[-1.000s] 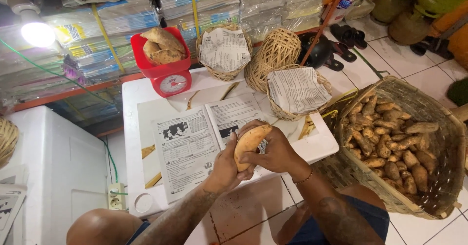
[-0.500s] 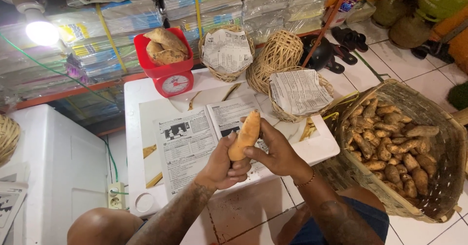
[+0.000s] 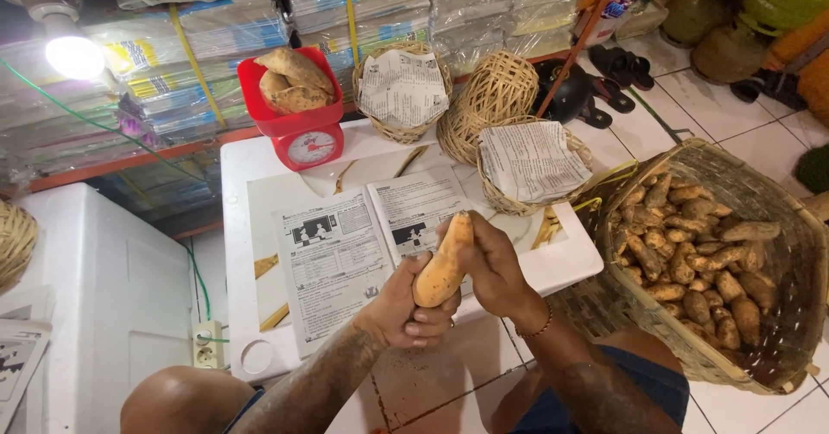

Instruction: A person is peeling the skin off a sweet potato by hand while sitting at a low table with baskets of potatoes and a scale.

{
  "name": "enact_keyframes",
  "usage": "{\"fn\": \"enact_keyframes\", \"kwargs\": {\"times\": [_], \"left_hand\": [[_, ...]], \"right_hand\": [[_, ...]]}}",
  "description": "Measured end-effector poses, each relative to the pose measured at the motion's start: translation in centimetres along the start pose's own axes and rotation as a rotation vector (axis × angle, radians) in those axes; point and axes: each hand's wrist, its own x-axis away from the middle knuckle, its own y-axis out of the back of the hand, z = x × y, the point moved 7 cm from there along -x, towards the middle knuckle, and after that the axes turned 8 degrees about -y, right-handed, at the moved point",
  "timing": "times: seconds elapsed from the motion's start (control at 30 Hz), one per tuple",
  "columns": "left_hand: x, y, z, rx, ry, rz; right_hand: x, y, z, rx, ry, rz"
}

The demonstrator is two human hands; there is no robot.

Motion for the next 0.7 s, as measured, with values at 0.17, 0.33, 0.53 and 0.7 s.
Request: {"fn": "enact_keyframes", "kwargs": {"times": [0.17,0.33,0.53,0.7], "left_hand": [[-1.1,2.6,0.7,-0.062,-0.154,-0.160],[-0.7,0.8,-1.9,-0.190,-0.263,-0.337],[3.4,-2.0,-8.3,-0.910,-0.472,-0.645],[4.6,-1.5,-9.6,-1.109,-0.499,-0.582]], "right_hand": [[-0.8,0.2,-1.0,-0.125,0.099,-0.062],[-0.9,1.4,-4.2,-0.192,-0.072,-0.204],[-1.1,2.7,0.7,-0.049,-0.032,-0.184],[-1.5,1.8,-0.4,-0.015,-0.153,-0.053]]}}
